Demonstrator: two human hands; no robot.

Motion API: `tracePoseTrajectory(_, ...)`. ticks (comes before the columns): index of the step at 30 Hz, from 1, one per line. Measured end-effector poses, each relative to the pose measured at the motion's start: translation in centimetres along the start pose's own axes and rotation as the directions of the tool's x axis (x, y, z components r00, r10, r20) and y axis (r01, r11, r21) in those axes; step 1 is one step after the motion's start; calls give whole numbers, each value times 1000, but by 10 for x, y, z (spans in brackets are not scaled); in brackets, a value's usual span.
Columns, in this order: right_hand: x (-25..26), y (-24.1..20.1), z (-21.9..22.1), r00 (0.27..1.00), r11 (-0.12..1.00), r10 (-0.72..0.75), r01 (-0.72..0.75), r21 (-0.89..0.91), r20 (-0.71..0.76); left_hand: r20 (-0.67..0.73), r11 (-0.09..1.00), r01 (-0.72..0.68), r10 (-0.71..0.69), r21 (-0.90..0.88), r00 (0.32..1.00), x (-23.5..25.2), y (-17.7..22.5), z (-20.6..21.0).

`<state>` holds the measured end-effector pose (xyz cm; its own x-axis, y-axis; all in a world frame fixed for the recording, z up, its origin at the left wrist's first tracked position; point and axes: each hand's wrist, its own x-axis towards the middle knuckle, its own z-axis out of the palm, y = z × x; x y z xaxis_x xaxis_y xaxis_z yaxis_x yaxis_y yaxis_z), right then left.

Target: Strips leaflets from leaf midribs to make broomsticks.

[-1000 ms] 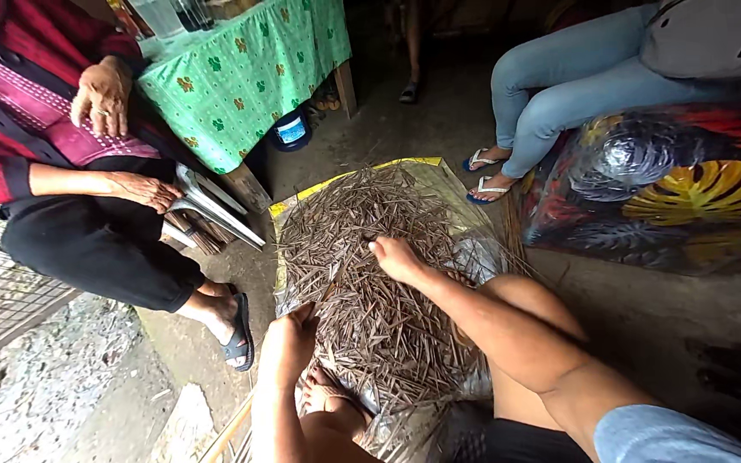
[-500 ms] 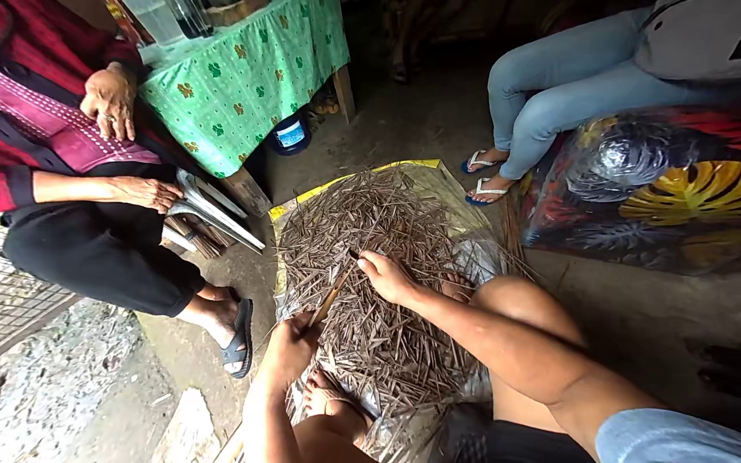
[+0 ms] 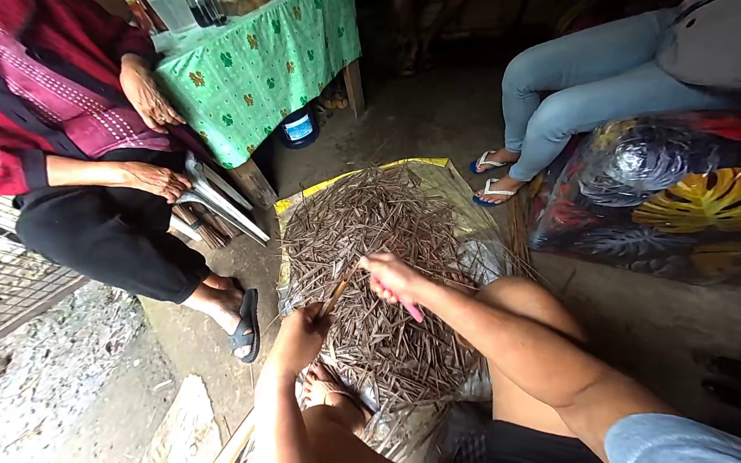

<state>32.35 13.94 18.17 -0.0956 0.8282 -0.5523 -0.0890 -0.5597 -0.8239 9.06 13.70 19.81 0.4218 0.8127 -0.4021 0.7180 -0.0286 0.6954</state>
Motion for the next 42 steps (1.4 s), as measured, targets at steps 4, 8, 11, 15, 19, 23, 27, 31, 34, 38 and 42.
tracePoseTrajectory(4, 13, -2, 1, 996, 999, -46, 47, 12, -75, 69, 995, 94, -91, -39, 993, -1, 12, 2)
tracePoseTrajectory(8, 25, -11, -20, 950, 960, -232, 190, -205, -208, 78, 993, 105, -100, -57, 992, -4, 8, -1)
tracePoseTrajectory(11, 10, -4, -5, 910, 823, -407, 330, -462, -74, 23, 997, 78, -79, 26, 997, 1, 4, 0)
tracePoseTrajectory(15, -25, 14, 32, 880, 533, -375, 462, -709, 291, 10, 998, 61, -61, -6, 998, 5, 13, 5)
tracePoseTrajectory(19, -24, 19, 30, 871, 307, -353, 453, -837, 342, -4, 998, 19, -19, -61, 1000, 5, 19, 9)
tracePoseTrajectory(23, -18, 15, 23, 875, 228, -382, 400, -888, 296, -15, 1000, 26, -26, 1, 1000, 12, 21, 12)
tracePoseTrajectory(27, -18, 12, 21, 896, 190, -359, 344, -919, 261, -26, 997, 40, -39, 70, 999, 16, 25, 16)
tracePoseTrajectory(31, -14, 6, 14, 931, 241, -309, 276, -931, 196, -23, 989, 52, -50, 137, 999, 16, 26, 15)
tracePoseTrajectory(34, -11, 4, 11, 941, 309, -289, 264, -914, 174, -16, 990, 62, -60, 125, 998, 15, 25, 14)
tracePoseTrajectory(38, -24, 10, 27, 926, 306, -285, 332, -892, 247, -41, 995, 25, -21, 101, 999, 15, 25, 14)
tracePoseTrajectory(42, -20, 4, 20, 939, 297, -302, 258, -919, 166, -16, 997, 22, -21, 71, 1000, 13, 21, 14)
